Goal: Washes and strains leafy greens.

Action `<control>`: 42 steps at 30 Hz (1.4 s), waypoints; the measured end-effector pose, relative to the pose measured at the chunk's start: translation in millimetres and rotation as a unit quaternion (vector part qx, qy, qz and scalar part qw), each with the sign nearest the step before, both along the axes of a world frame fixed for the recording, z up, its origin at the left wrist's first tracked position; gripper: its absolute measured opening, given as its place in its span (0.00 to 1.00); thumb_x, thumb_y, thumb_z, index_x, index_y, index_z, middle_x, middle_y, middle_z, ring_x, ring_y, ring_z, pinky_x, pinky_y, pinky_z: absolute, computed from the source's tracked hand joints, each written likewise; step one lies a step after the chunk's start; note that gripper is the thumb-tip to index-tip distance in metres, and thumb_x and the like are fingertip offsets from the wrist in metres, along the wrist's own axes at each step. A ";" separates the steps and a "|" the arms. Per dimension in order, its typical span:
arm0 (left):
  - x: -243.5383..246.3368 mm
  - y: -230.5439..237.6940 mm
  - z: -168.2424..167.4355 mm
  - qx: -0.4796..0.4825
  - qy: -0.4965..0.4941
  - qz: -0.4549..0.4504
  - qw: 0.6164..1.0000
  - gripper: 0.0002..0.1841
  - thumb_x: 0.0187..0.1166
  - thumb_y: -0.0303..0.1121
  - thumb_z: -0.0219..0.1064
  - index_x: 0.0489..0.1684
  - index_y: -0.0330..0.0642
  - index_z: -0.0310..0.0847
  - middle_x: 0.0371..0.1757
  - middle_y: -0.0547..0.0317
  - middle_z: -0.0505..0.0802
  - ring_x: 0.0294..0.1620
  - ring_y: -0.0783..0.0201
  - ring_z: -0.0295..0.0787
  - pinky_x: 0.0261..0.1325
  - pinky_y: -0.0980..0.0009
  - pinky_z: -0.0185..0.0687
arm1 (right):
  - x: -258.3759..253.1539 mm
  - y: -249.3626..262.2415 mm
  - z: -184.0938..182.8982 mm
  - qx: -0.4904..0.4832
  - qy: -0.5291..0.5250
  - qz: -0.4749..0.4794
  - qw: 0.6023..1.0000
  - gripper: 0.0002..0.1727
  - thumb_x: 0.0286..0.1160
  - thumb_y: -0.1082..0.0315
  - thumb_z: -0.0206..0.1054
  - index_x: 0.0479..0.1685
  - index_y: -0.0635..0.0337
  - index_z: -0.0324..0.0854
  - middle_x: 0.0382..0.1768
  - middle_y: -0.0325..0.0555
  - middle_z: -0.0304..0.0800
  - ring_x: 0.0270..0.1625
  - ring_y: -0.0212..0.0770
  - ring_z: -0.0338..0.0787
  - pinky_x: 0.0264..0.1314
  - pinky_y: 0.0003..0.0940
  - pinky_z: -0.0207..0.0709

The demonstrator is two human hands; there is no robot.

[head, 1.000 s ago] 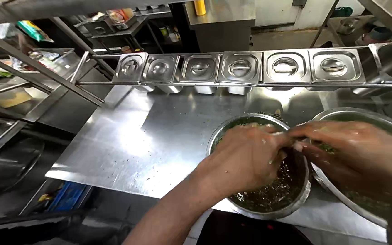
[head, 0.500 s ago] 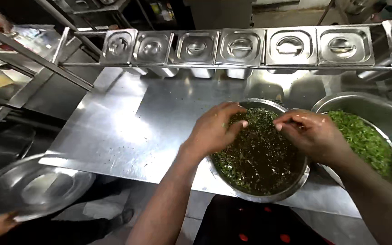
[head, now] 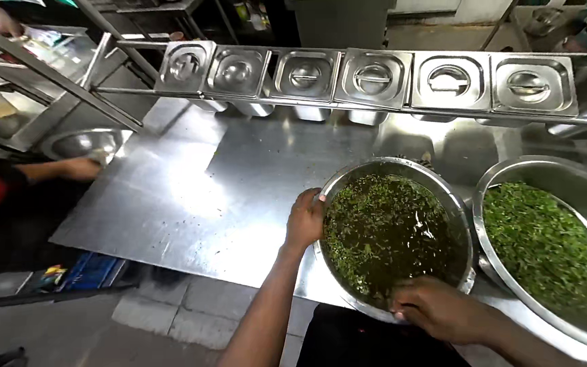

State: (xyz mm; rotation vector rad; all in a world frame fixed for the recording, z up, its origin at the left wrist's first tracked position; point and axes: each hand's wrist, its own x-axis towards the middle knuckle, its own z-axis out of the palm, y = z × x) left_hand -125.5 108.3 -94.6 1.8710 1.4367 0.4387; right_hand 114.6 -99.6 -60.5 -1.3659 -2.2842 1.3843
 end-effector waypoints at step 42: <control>-2.1 -14.0 -8.5 0.153 -0.032 0.052 0.986 0.22 0.88 0.47 0.57 0.70 0.44 0.82 0.76 0.49 0.83 0.72 0.47 0.82 0.67 0.44 0.81 | 29.2 85.7 16.5 -0.127 0.423 -0.738 0.510 0.11 0.86 0.71 0.56 0.59 0.63 0.77 0.43 0.48 0.88 0.41 0.40 0.91 0.49 0.36 0.88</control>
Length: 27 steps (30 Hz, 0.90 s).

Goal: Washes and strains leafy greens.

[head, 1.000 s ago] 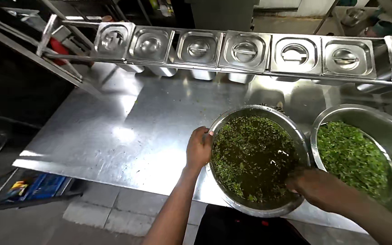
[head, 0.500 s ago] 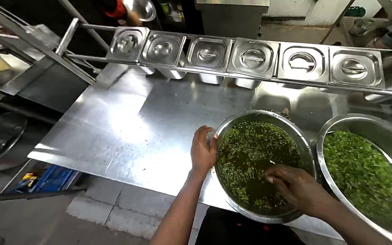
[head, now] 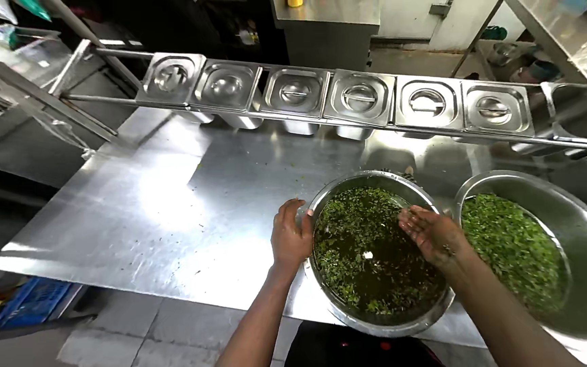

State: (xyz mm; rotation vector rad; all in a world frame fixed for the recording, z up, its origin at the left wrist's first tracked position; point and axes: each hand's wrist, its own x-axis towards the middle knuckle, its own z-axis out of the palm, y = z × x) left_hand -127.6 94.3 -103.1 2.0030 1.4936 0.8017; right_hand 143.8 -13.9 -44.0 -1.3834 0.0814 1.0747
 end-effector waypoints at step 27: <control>0.6 -0.1 4.3 -0.103 -0.015 0.035 0.994 0.16 0.88 0.47 0.60 0.50 0.48 0.91 0.48 0.55 0.95 0.50 0.54 0.93 0.54 0.43 0.86 | -52.3 109.3 -34.3 -0.012 -0.018 0.008 1.000 0.21 0.93 0.46 0.46 0.66 0.50 0.72 0.57 0.42 0.76 0.58 0.41 0.78 0.59 0.47 0.74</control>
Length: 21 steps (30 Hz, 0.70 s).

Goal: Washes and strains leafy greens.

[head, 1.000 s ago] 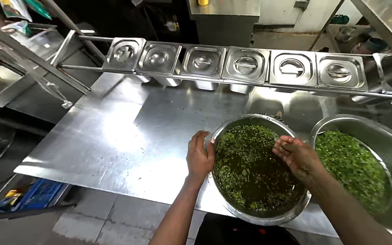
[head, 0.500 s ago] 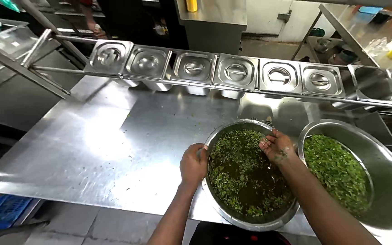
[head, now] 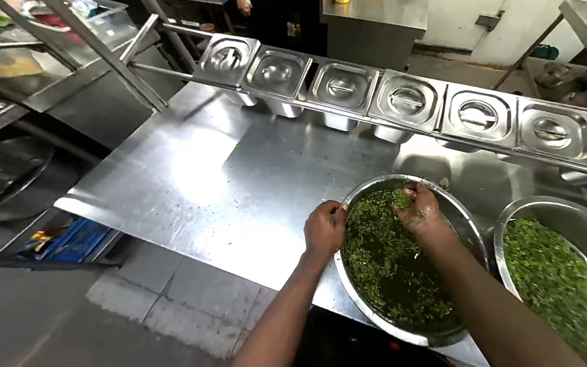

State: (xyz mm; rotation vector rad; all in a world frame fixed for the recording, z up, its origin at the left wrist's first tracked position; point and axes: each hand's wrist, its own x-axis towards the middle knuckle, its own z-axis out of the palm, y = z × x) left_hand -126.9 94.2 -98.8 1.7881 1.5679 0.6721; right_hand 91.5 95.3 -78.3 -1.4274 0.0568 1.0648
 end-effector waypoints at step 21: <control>-1.7 -0.2 2.0 0.000 -0.009 -0.005 1.000 0.17 0.88 0.48 0.60 0.46 0.47 0.91 0.44 0.55 0.95 0.47 0.54 0.93 0.50 0.44 0.85 | -73.1 -20.1 -9.9 -0.072 -0.040 0.275 0.958 0.15 0.79 0.55 0.68 0.55 0.54 0.86 0.61 0.45 0.86 0.65 0.43 0.82 0.65 0.51 0.75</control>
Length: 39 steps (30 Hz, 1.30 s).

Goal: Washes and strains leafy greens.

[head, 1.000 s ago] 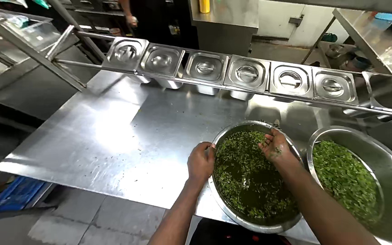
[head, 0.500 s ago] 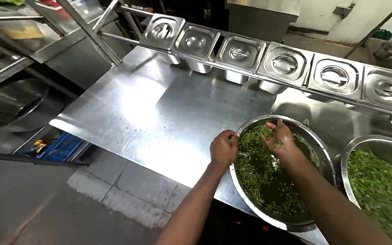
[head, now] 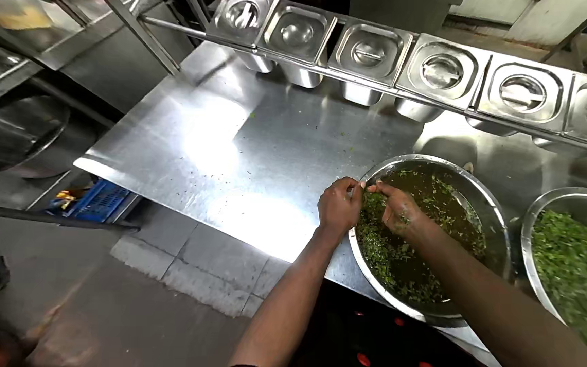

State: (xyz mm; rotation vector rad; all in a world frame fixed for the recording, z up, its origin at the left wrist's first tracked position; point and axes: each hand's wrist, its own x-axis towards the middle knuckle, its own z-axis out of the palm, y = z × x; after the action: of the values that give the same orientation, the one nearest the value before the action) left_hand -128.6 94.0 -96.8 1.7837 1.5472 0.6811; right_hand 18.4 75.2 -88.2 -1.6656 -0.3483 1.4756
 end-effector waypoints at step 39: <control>1.9 1.5 4.0 -0.026 0.061 -0.013 0.998 0.21 0.87 0.54 0.61 0.47 0.45 0.89 0.39 0.51 0.94 0.42 0.49 0.92 0.46 0.39 0.83 | 115.5 -126.0 41.2 -0.143 -0.350 0.720 0.581 0.20 0.84 0.58 0.63 0.67 0.61 0.82 0.59 0.62 0.88 0.65 0.63 0.85 0.66 0.66 0.74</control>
State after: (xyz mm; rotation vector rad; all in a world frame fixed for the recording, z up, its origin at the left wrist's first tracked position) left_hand -126.8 95.6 -92.8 1.8333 1.6046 0.5234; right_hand 134.0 -50.8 -46.9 -2.2274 -2.5165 1.7608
